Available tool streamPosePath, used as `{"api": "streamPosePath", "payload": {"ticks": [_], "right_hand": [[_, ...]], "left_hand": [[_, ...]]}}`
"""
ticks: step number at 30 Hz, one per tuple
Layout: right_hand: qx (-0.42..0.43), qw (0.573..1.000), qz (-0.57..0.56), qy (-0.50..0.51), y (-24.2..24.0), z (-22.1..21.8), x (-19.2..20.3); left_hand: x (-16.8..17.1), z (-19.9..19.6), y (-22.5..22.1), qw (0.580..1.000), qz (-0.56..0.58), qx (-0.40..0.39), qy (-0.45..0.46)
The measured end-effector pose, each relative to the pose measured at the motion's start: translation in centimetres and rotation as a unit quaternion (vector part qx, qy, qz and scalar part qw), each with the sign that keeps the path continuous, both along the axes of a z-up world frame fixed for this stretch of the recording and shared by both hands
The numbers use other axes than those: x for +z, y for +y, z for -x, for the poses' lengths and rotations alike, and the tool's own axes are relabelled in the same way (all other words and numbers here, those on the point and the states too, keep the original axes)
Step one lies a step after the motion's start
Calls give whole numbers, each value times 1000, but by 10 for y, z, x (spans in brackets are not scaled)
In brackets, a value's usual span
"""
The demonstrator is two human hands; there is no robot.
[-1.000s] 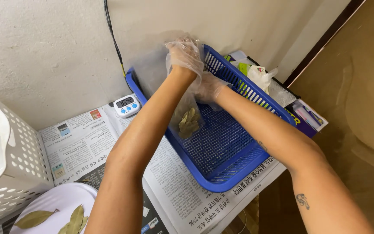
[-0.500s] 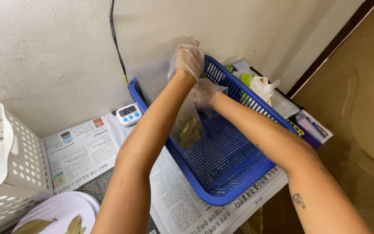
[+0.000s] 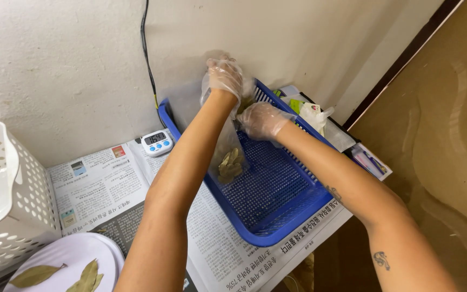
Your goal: The person, wearing clear plastic gloves, takes dried bay leaves from a large plastic bag and places them onto a digital kitchen scale to weigh them, then carefully transfers the weighed leaves into small plastic bags.
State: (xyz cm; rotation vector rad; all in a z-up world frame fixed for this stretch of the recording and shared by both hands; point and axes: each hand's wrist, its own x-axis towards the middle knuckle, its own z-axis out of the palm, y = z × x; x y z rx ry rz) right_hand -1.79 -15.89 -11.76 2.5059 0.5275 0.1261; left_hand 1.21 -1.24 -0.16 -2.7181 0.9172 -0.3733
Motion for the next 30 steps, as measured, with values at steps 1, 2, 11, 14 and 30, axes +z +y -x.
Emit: {"api": "streamPosePath", "payload": {"ticks": [1, 2, 11, 14, 30], "right_hand": [[1, 1000, 2, 1, -2, 2, -1], [-1, 999, 32, -36, -3, 6, -4], [-57, 995, -76, -33, 19, 28, 28], [-53, 991, -91, -78, 10, 20, 22], [-219, 968, -121, 29, 44, 70, 86]], "left_hand": [[-6, -12, -4, 1000, 2, 1, 1], [-14, -23, -9, 1000, 21, 6, 14], [9, 13, 12, 993, 57, 18, 102], [17, 25, 22, 992, 62, 19, 111], [42, 12, 91, 983, 93, -156, -15]]}}
